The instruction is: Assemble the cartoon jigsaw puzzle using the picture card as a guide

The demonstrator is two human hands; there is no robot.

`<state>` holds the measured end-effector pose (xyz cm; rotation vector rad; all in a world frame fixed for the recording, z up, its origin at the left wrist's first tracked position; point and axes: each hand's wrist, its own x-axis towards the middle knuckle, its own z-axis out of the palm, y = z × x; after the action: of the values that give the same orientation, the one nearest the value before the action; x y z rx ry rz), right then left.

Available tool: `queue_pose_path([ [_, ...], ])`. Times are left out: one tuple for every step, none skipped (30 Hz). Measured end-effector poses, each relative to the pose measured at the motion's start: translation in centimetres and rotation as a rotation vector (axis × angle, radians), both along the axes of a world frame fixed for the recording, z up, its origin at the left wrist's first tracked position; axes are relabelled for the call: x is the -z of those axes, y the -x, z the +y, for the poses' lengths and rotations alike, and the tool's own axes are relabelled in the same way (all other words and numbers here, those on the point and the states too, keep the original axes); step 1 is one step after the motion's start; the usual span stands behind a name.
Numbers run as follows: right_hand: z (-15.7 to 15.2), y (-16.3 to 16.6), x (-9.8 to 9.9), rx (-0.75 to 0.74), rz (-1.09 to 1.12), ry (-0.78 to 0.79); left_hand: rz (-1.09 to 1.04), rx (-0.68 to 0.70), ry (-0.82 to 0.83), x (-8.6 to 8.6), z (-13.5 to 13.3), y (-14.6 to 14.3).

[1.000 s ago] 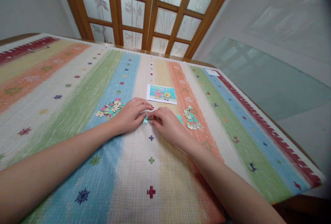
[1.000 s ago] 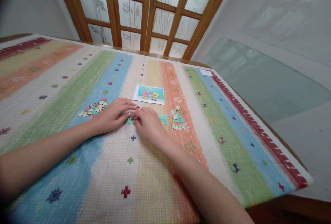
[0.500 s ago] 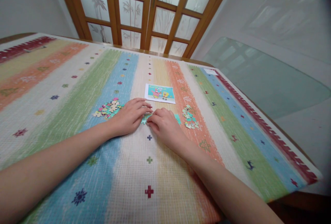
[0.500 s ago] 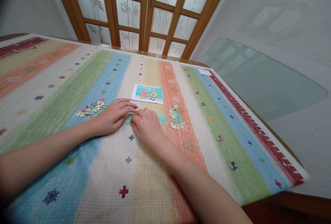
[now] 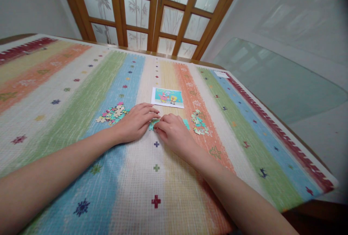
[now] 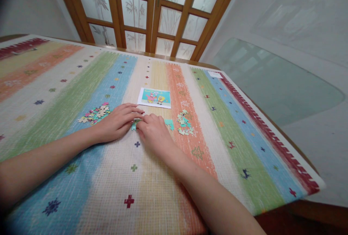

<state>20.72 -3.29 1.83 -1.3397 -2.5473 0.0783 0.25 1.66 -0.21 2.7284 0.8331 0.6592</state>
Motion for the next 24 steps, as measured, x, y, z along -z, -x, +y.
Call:
queue_pose_path([
  [-0.1, 0.0, -0.2, -0.009, -0.007, 0.001, 0.007, 0.003, -0.001, 0.0, 0.0, 0.0],
  [-0.2, 0.0, -0.3, -0.020, -0.018, 0.005, 0.015, 0.007, -0.003, -0.1, -0.1, 0.0],
  [-0.3, -0.1, -0.5, -0.031, -0.030, 0.012, 0.024, 0.008, -0.006, -0.1, -0.1, 0.0],
  [-0.5, -0.1, -0.7, -0.040, -0.043, 0.021, 0.030, 0.009, -0.012, 0.0, -0.1, 0.0],
  [-0.6, -0.1, -0.9, -0.045, -0.055, 0.027, 0.037, 0.007, -0.019, 0.0, -0.2, 0.0],
  [-0.7, -0.1, -1.0, -0.048, -0.067, 0.032, 0.044, 0.003, -0.027, 0.1, -0.2, 0.0],
  [-0.8, 0.0, -1.0, -0.050, -0.078, 0.032, 0.053, 0.000, -0.035, 0.1, -0.3, 0.0],
  [-0.9, 0.0, -1.0, -0.053, -0.089, 0.027, 0.063, -0.003, -0.042, 0.2, -0.3, 0.0],
  [-1.0, 0.1, -1.0, -0.056, -0.100, 0.017, 0.072, -0.005, -0.047, 0.2, -0.4, 0.0],
  [-1.1, 0.1, -0.9, -0.062, -0.112, 0.004, 0.077, -0.007, -0.048, 0.2, -0.4, 0.0],
  [-1.3, 0.2, -0.8, -0.068, -0.123, -0.011, 0.080, -0.009, -0.047, 0.2, -0.4, 0.0],
  [-1.4, 0.3, -0.7, -0.072, -0.133, -0.024, 0.080, -0.011, -0.045, 0.2, -0.5, 0.0],
  [-1.6, 0.3, -0.7, -0.073, -0.142, -0.036, 0.081, -0.014, -0.044, 0.2, -0.5, -0.1],
  [-1.6, 0.3, -0.8, -0.074, -0.148, -0.041, 0.086, -0.016, -0.044, 0.1, -0.5, -0.1],
  [-1.6, 0.2, -1.0, -0.079, -0.150, -0.038, 0.094, -0.019, -0.044, 0.1, -0.6, -0.1],
  [-1.5, 0.0, -1.2, -0.087, -0.147, -0.029, 0.102, -0.024, -0.044, 0.0, -0.6, -0.1],
  [-1.3, -0.4, -1.5, -0.089, -0.138, -0.016, 0.107, -0.030, -0.045, -0.1, -0.6, -0.1],
  [-0.9, -0.9, -1.9, -0.089, -0.122, -0.001, 0.109, -0.037, -0.045, -0.1, -0.7, -0.1],
  [-0.5, -1.5, -2.3, -0.074, -0.100, 0.010, 0.109, -0.045, -0.045, -0.2, -0.7, -0.1],
  [-0.1, -2.3, -2.7, -0.025, -0.075, 0.008, 0.108, -0.050, -0.045, -0.3, -0.7, -0.1],
  [0.4, -3.1, -3.1, 0.004, -0.056, 0.011, 0.107, -0.053, -0.046, -0.3, -0.7, -0.1],
  [0.7, -4.0, -3.4, 0.029, -0.025, 0.003, 0.105, -0.054, -0.046, -0.3, -0.7, -0.1],
  [1.0, -4.8, -3.6, 0.031, -0.003, -0.008, 0.103, -0.053, -0.046, -0.4, -0.7, -0.1],
  [1.2, -5.7, -3.6, 0.013, -0.001, -0.002, 0.098, -0.053, -0.046, -0.3, -0.7, -0.1],
])
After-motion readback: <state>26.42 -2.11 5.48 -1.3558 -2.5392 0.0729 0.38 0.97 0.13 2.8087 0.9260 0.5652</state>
